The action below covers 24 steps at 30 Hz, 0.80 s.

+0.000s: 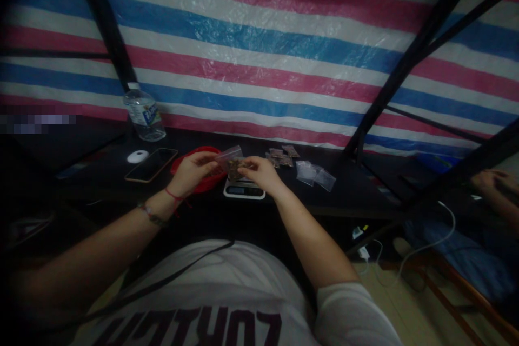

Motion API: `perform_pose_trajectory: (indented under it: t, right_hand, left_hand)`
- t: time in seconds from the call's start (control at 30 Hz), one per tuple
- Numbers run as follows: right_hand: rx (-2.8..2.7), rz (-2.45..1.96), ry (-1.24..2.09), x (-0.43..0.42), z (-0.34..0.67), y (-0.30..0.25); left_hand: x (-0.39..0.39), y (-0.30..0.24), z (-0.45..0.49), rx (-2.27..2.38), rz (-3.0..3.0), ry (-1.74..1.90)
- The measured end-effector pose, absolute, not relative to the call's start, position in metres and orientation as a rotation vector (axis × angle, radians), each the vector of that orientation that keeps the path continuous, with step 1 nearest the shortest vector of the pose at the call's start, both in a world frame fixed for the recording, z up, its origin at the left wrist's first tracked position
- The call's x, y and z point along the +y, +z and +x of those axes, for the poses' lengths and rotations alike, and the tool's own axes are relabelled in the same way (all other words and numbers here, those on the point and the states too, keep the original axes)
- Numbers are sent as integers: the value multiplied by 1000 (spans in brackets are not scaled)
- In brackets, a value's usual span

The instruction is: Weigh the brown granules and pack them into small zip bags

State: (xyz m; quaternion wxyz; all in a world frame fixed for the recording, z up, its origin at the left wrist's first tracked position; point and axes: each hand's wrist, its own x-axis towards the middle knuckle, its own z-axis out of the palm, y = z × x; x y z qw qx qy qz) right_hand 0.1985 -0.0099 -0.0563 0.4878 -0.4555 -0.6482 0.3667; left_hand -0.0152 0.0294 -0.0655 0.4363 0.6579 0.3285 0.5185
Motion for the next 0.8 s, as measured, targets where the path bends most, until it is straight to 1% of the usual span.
perform_pose_trajectory:
  t: [0.07,0.13,0.23,0.3,0.33,0.4,0.47,0.53,0.7,0.8]
  right_hand:
    - [-1402,-1116,861,-5,212,-48]
    - [-1230,-1083,814,3,233,-40]
    - [-1049,-1060,727,26,273,-35]
    - [-994,-1140,676,43,303,-43]
    - [-991,-1254,656,51,318,-50]
    - [-1035,-1639,576,63,341,-68]
    - [-1141,-1984,409,69,355,-86]
    - [-1262,-2105,275,72,356,-100]
    - [-1444,-1906,40,73,318,-106]
    - [-1563,-1693,120,71,283,-99]
  left_hand:
    - [39,-65,-26,871,1880,1244]
    - [53,-66,-40,1052,2197,1130]
    - [77,-75,-59,1317,2489,821]
    - [91,-84,-68,1418,2587,642]
    - [96,-88,-71,1450,2622,578]
    - [103,-95,-74,1466,2673,499]
    - [106,-99,-74,1447,2698,470]
    - [106,-102,-71,1446,2701,463]
    - [102,-108,-58,1635,2636,441]
    - [99,-106,-53,1648,2602,390]
